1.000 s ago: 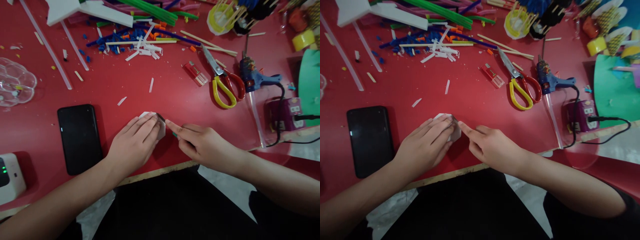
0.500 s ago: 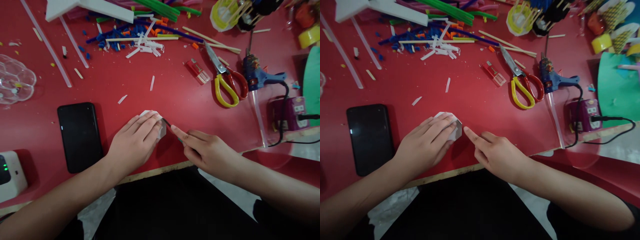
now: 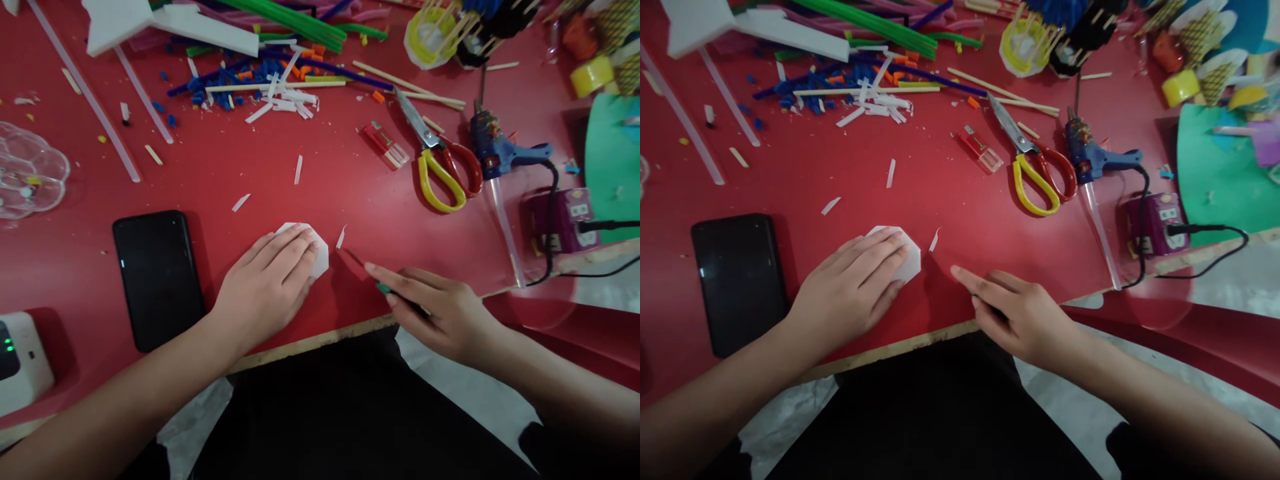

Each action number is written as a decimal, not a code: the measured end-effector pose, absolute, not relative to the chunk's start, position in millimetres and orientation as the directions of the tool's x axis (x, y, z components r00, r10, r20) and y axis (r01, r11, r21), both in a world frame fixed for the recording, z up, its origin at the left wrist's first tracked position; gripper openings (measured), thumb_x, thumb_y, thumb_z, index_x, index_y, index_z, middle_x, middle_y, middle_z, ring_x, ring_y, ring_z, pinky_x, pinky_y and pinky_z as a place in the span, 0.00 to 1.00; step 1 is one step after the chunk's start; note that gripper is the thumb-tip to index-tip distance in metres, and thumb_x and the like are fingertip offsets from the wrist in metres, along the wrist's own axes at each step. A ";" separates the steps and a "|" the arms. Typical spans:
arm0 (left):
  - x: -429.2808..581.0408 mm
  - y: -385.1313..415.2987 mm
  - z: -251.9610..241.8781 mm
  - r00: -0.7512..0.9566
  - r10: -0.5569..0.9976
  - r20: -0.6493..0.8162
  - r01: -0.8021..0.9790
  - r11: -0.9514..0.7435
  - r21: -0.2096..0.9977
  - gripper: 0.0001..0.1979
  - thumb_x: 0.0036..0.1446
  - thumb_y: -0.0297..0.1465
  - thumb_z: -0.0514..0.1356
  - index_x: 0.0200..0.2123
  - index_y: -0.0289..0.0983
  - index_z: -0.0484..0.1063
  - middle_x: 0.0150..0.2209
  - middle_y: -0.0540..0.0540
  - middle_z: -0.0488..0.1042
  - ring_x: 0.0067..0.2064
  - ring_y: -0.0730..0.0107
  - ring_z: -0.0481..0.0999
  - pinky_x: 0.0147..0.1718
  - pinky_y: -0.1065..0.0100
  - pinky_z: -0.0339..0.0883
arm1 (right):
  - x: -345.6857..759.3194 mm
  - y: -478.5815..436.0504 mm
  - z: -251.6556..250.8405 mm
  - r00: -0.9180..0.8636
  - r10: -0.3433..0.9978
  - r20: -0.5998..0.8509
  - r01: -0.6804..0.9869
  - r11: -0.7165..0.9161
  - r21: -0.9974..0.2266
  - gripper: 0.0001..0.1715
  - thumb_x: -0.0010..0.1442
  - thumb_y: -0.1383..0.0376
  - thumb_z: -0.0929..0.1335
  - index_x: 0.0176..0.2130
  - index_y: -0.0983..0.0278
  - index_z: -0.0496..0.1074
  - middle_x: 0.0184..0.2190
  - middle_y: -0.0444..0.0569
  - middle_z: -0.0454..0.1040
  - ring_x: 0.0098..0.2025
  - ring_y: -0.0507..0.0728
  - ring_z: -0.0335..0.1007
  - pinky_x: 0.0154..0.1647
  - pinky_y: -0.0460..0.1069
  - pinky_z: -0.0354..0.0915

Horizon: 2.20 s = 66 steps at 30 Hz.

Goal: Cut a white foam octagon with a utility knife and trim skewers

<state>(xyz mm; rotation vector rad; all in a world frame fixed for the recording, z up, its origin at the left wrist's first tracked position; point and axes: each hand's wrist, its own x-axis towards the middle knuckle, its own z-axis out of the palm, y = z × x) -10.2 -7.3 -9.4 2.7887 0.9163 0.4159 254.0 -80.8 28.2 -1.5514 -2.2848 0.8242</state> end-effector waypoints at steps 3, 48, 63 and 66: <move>-12.1 -6.3 -8.1 0.764 0.590 0.262 0.560 -0.808 0.184 0.19 0.65 0.33 0.56 0.55 0.30 0.71 0.56 0.36 0.77 0.58 0.50 0.75 0.52 0.53 0.73 | 272.5 -77.9 21.3 -0.347 0.936 0.055 0.874 0.344 -0.344 0.28 0.67 0.69 0.63 0.65 0.62 0.65 0.35 0.49 0.74 0.33 0.54 0.72 0.33 0.48 0.71; -27.7 5.1 -8.2 0.298 0.907 0.296 0.420 -0.403 0.813 0.14 0.65 0.33 0.57 0.54 0.41 0.65 0.57 0.41 0.71 0.60 0.56 0.70 0.60 0.48 0.66 | 145.6 133.1 3.2 -0.243 0.962 0.127 0.305 0.201 -0.931 0.06 0.59 0.71 0.67 0.35 0.61 0.73 0.42 0.48 0.79 0.51 0.57 0.74 0.58 0.56 0.68; -20.1 -3.1 -14.8 0.469 0.837 0.282 0.540 -0.524 0.659 0.33 0.58 0.39 0.66 0.62 0.40 0.56 0.55 0.38 0.73 0.56 0.53 0.75 0.53 0.50 0.73 | 207.2 7.8 13.6 -0.251 0.954 -0.164 0.429 -0.043 -0.903 0.16 0.60 0.56 0.71 0.45 0.62 0.73 0.40 0.51 0.80 0.40 0.56 0.78 0.36 0.50 0.74; -17.5 -2.6 -17.6 0.464 0.841 0.279 0.519 -0.513 0.684 0.31 0.60 0.33 0.64 0.63 0.39 0.55 0.55 0.37 0.72 0.55 0.55 0.76 0.48 0.55 0.76 | 199.8 3.0 8.5 -0.356 0.903 -0.241 0.400 -0.086 -0.913 0.18 0.58 0.59 0.73 0.46 0.63 0.71 0.37 0.49 0.79 0.35 0.54 0.76 0.34 0.49 0.72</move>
